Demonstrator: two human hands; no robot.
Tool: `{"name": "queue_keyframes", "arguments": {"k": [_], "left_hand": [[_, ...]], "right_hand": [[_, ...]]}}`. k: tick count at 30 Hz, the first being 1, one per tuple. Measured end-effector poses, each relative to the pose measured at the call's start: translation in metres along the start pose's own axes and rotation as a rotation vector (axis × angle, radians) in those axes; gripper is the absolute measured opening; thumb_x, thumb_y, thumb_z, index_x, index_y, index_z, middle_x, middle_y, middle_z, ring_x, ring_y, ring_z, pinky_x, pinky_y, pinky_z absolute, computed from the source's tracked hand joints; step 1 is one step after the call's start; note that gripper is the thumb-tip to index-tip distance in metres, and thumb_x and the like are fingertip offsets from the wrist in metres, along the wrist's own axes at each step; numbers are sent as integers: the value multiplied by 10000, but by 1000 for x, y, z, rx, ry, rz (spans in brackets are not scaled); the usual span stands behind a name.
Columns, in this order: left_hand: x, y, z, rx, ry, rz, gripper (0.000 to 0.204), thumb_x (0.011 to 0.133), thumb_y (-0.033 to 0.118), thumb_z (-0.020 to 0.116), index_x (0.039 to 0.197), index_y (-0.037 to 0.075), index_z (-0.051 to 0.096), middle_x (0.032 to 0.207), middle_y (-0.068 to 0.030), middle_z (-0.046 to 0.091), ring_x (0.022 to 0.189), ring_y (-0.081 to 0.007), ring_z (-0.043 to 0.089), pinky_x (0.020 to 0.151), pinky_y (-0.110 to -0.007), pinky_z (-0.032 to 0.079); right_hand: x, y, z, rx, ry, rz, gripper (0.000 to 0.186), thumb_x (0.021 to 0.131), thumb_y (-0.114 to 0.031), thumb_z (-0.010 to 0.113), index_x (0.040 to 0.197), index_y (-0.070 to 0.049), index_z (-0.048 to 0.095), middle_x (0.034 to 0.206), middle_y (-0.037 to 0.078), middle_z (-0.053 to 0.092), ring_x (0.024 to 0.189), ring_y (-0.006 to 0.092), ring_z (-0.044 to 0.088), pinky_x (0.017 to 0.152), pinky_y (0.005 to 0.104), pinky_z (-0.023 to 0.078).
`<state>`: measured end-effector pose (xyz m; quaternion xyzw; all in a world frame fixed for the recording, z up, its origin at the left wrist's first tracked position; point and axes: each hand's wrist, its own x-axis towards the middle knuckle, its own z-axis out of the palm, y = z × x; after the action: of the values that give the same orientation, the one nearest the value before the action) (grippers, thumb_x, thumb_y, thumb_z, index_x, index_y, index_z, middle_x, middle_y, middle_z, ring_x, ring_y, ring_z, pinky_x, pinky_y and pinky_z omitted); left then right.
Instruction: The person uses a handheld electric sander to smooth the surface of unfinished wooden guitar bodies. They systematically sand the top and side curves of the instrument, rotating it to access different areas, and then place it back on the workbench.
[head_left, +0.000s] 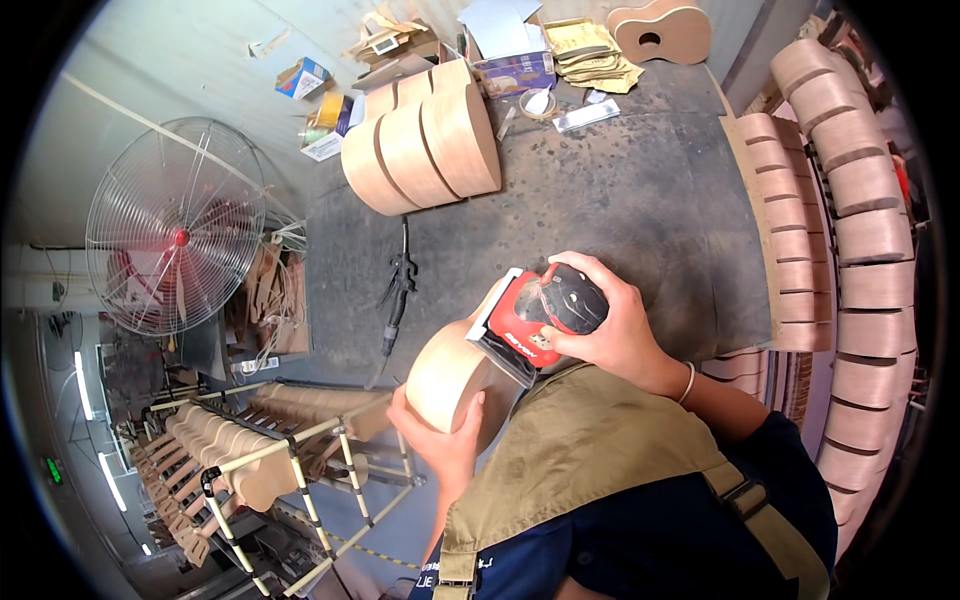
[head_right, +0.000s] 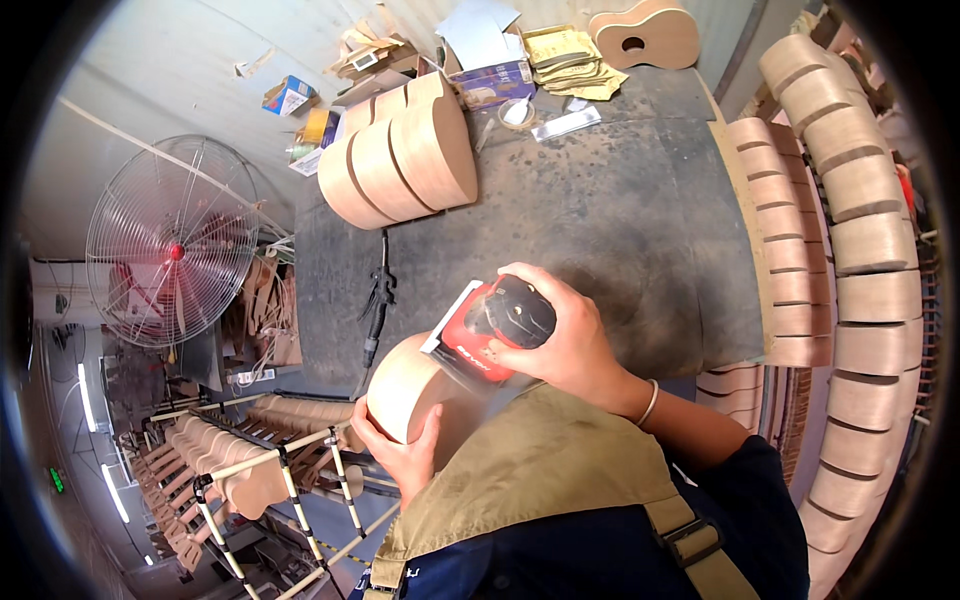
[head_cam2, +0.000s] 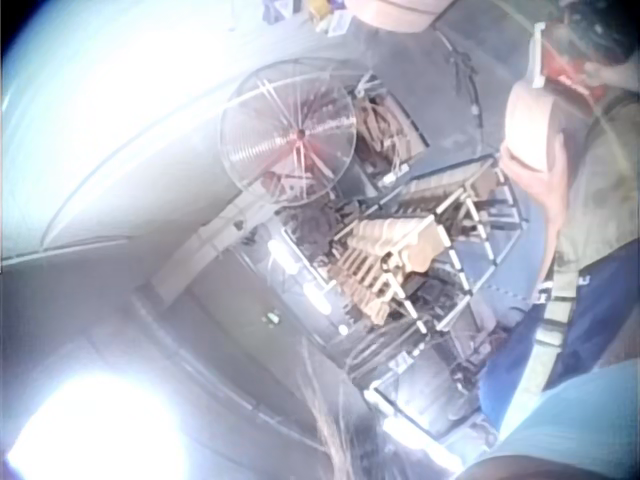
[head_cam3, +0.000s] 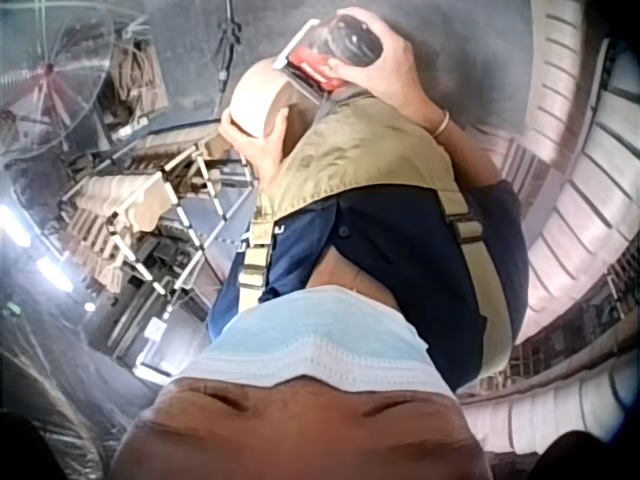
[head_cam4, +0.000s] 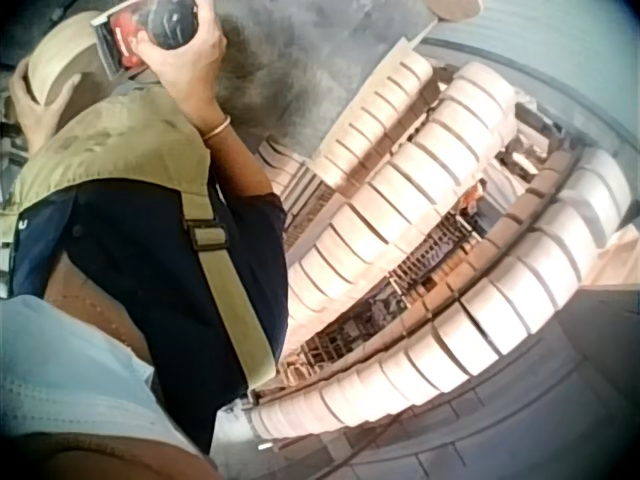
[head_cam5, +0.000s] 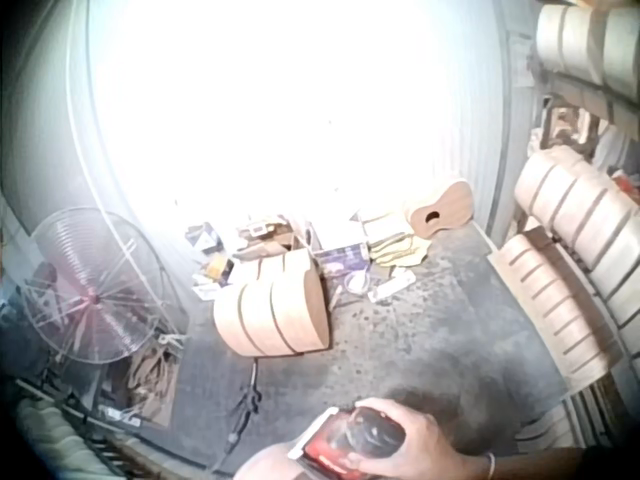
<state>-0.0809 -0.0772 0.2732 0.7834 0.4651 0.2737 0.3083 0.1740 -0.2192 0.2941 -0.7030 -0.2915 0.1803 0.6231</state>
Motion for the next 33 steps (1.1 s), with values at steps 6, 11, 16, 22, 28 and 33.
{"name": "queue_keyframes", "arguments": {"k": [6, 11, 16, 22, 28, 33], "left_hand": [[1, -6, -3, -18, 9, -22, 1083, 692, 249, 1066, 1559, 7, 464, 1473, -160, 539, 1388, -314, 538, 1202, -473, 429], [15, -8, -11, -8, -27, -8, 1055, 673, 305, 1074, 1517, 25, 507, 1431, -143, 576, 1352, -304, 569, 1177, -470, 453], [36, -23, -16, -42, -87, 101, 1042, 638, 335, 1081, 1486, 42, 552, 1385, -144, 585, 1291, -325, 603, 1115, -482, 492], [65, -22, -20, -9, -203, 267, 999, 616, 322, 1082, 1430, 40, 576, 1277, -141, 631, 1198, -327, 625, 1039, -466, 524], [74, -26, -25, -27, -266, 354, 968, 608, 324, 1095, 1393, 45, 602, 1246, -132, 646, 1132, -324, 639, 979, -459, 544], [76, -27, -27, -13, -264, 359, 957, 604, 317, 1098, 1379, 45, 607, 1232, -124, 653, 1123, -317, 635, 977, -456, 543]], "right_hand": [[-1, 18, 0, -13, 6, 63, 719, 765, -152, 979, 1414, -72, 680, 1230, 131, 790, 1117, 250, 782, 1013, 385, 607], [9, 16, -6, -37, -13, -50, 710, 753, -117, 965, 1404, -76, 686, 1209, 128, 793, 1108, 257, 781, 1009, 384, 605], [33, -15, -27, 32, -247, -237, 705, 728, -72, 931, 1395, -64, 701, 1197, 131, 792, 1104, 262, 775, 1014, 379, 597], [50, -21, -5, 75, -460, -457, 661, 684, -129, 938, 1313, -42, 752, 1188, 137, 786, 1021, 317, 781, 918, 389, 630], [53, -7, -6, 89, -514, -339, 670, 673, -93, 927, 1316, -56, 742, 1114, 98, 792, 978, 268, 774, 896, 369, 613], [55, 1, -6, 66, -508, -338, 660, 680, -31, 902, 1317, -60, 732, 1077, 73, 795, 956, 223, 761, 911, 357, 608]]}}
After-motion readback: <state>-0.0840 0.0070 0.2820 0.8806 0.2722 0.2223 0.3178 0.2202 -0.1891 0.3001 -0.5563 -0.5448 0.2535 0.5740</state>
